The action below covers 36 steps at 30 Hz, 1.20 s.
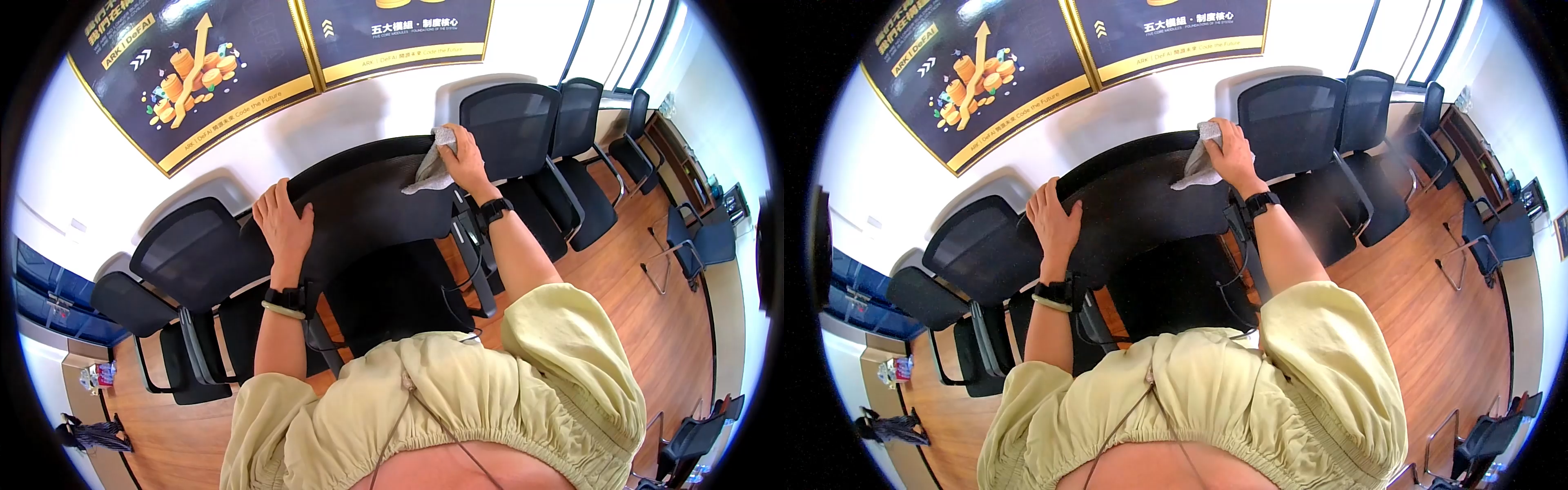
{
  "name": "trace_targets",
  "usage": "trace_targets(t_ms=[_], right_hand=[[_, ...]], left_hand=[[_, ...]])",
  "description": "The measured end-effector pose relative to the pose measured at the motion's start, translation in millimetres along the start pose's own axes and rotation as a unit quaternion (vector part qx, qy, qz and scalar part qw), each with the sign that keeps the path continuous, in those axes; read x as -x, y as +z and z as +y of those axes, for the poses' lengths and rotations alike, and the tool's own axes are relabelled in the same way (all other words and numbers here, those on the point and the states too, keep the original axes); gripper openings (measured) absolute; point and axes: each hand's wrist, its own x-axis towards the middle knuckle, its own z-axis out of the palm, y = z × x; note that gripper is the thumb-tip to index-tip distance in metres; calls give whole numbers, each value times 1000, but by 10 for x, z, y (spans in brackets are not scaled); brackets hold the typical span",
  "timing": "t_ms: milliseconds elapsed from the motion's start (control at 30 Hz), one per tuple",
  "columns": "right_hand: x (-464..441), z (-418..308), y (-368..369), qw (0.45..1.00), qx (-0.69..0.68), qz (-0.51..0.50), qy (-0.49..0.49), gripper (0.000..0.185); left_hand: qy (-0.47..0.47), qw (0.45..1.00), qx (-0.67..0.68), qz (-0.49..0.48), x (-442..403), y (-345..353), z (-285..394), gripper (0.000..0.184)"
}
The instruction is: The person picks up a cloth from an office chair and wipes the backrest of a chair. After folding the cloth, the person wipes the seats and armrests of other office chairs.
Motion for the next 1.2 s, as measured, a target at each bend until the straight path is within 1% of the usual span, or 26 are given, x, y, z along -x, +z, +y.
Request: trace_targets(t_ms=[233, 333, 433, 833, 1133, 1200], right_hand=[[-15, 69, 51, 1000, 4, 7, -14, 38], [-26, 45, 56, 1000, 9, -7, 13, 38], [-29, 43, 78, 1000, -4, 9, -1, 38], [-36, 0, 119, 1000, -10, 4, 14, 38], [-30, -15, 131, 1000, -3, 16, 16, 37], [-34, -8, 134, 1000, 0, 19, 10, 38]], left_hand=[[0, 1000, -6, 2, -20, 26, -2, 61], [4, 1000, 1, 1, -34, 40, -28, 61], [2, 1000, 7, -9, -35, 65, -65, 61], [13, 1000, 13, 22, -56, 49, -59, 60], [13, 999, 31, 4, -45, 50, -101, 64], [26, 999, 22, 21, -50, 45, -94, 62]])
